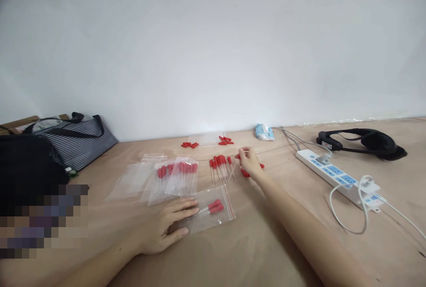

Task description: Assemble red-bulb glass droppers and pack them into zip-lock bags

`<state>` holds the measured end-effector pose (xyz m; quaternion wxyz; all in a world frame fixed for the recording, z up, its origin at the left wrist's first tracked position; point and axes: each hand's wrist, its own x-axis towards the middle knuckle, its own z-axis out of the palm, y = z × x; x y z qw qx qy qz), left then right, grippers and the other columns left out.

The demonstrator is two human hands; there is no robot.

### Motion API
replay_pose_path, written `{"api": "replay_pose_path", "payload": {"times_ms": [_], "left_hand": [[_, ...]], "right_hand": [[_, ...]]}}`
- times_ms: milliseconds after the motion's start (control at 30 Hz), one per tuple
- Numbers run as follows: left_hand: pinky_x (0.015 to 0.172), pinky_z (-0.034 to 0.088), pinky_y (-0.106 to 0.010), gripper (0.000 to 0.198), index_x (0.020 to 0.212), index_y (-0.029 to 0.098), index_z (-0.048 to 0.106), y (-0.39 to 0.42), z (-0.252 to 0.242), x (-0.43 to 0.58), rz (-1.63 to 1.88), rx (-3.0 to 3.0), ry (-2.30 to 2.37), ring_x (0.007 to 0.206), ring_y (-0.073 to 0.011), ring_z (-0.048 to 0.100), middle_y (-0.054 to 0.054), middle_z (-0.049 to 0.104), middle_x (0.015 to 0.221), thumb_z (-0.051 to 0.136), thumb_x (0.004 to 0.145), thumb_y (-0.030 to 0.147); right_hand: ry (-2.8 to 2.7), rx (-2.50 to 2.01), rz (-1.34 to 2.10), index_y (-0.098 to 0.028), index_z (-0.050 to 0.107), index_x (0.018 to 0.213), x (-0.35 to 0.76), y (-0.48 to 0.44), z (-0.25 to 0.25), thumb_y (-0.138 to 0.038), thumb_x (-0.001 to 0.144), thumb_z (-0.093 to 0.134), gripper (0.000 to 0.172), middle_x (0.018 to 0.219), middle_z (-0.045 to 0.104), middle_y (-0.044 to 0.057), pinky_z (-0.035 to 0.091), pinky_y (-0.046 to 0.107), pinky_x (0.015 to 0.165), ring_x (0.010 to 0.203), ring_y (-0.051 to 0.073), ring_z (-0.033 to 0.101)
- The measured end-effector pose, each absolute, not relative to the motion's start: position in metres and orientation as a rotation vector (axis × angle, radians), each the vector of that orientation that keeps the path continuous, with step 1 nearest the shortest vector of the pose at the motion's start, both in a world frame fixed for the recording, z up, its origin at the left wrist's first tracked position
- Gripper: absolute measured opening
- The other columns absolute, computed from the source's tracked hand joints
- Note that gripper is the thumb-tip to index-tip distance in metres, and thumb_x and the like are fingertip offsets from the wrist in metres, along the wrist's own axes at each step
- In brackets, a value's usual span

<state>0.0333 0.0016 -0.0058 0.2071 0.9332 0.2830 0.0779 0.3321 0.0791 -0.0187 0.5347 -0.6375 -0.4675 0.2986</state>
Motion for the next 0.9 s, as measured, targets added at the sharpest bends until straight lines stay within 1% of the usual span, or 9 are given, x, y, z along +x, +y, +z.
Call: {"api": "replay_pose_path", "payload": {"times_ms": [167, 433, 500, 567, 633, 700, 767, 833, 900], "left_hand": [[0.102, 0.027, -0.045, 0.045, 0.127, 0.029, 0.04, 0.004, -0.011, 0.031, 0.223, 2.631, 0.769, 0.124, -0.0234, 0.032, -0.002, 0.038, 0.134, 0.046, 0.082, 0.032], [0.102, 0.027, -0.045, 0.046, 0.128, 0.029, 0.036, 0.003, -0.014, 0.03, 0.236, 2.642, 0.771, 0.123, -0.0242, 0.032, -0.002, 0.037, 0.135, 0.045, 0.083, 0.033], [0.101, 0.028, -0.046, 0.054, 0.133, 0.028, 0.027, 0.003, -0.015, 0.03, 0.256, 2.618, 0.817, 0.123, -0.025, 0.032, -0.004, 0.034, 0.136, 0.046, 0.082, 0.033], [0.1, 0.029, -0.046, 0.062, 0.135, 0.027, 0.017, 0.002, -0.015, 0.03, 0.267, 2.592, 0.865, 0.123, -0.026, 0.032, -0.005, 0.032, 0.137, 0.046, 0.082, 0.034], [0.099, 0.03, -0.046, 0.065, 0.136, 0.027, 0.013, 0.002, -0.015, 0.03, 0.264, 2.586, 0.877, 0.122, -0.0265, 0.032, -0.006, 0.031, 0.137, 0.046, 0.081, 0.034], [0.099, 0.03, -0.046, 0.065, 0.136, 0.028, 0.012, 0.002, -0.015, 0.031, 0.262, 2.595, 0.867, 0.122, -0.0263, 0.033, -0.005, 0.033, 0.137, 0.046, 0.081, 0.033], [0.099, 0.03, -0.046, 0.065, 0.136, 0.028, 0.012, 0.002, -0.016, 0.031, 0.268, 2.601, 0.86, 0.121, -0.0262, 0.034, -0.005, 0.034, 0.136, 0.046, 0.081, 0.032], [0.098, 0.032, -0.045, 0.065, 0.136, 0.027, 0.013, 0.002, -0.016, 0.03, 0.276, 2.602, 0.858, 0.12, -0.0263, 0.035, -0.006, 0.034, 0.136, 0.047, 0.081, 0.032], [0.099, 0.031, -0.044, 0.063, 0.136, 0.027, 0.016, 0.002, -0.016, 0.03, 0.286, 2.608, 0.851, 0.121, -0.026, 0.035, -0.005, 0.034, 0.136, 0.047, 0.081, 0.032]], "right_hand": [[-0.88, -1.179, 0.87, -0.021, 0.039, 0.079, 0.341, 0.027, -0.029, -0.055, 0.069, 0.053, 0.039, 0.064, 0.058, -0.004, 0.038, 0.019, 0.039, 0.043, 0.008, 0.049], [-0.693, -0.999, 1.209, -0.02, 0.042, 0.071, 0.305, 0.002, -0.042, -0.05, 0.058, 0.068, 0.042, 0.068, 0.06, -0.001, 0.046, 0.023, 0.05, 0.052, 0.01, 0.057], [-0.752, -0.996, 1.273, -0.02, 0.043, 0.072, 0.298, -0.003, -0.041, -0.048, 0.058, 0.068, 0.04, 0.06, 0.058, -0.003, 0.045, 0.022, 0.05, 0.051, 0.01, 0.056], [-0.884, -1.042, 1.316, -0.019, 0.046, 0.074, 0.292, -0.007, -0.041, -0.047, 0.059, 0.068, 0.039, 0.051, 0.053, -0.006, 0.039, 0.018, 0.041, 0.041, 0.006, 0.05], [-1.02, -1.095, 1.343, -0.018, 0.05, 0.076, 0.288, -0.01, -0.042, -0.047, 0.057, 0.069, 0.04, 0.05, 0.054, -0.007, 0.032, 0.016, 0.035, 0.035, 0.004, 0.042], [-1.116, -1.124, 1.358, -0.017, 0.052, 0.074, 0.285, -0.011, -0.043, -0.047, 0.055, 0.07, 0.04, 0.058, 0.06, -0.003, 0.035, 0.018, 0.037, 0.038, 0.006, 0.047], [-1.21, -1.14, 1.366, -0.016, 0.056, 0.071, 0.282, -0.01, -0.045, -0.049, 0.055, 0.069, 0.039, 0.065, 0.063, 0.001, 0.041, 0.022, 0.046, 0.05, 0.011, 0.055], [-1.331, -1.166, 1.349, -0.015, 0.06, 0.069, 0.281, -0.009, -0.048, -0.051, 0.06, 0.063, 0.038, 0.064, 0.064, 0.003, 0.044, 0.025, 0.052, 0.057, 0.014, 0.058], [-1.482, -1.212, 1.304, -0.015, 0.062, 0.066, 0.284, -0.006, -0.047, -0.051, 0.066, 0.057, 0.037, 0.061, 0.063, 0.003, 0.043, 0.026, 0.053, 0.056, 0.015, 0.057]]}}
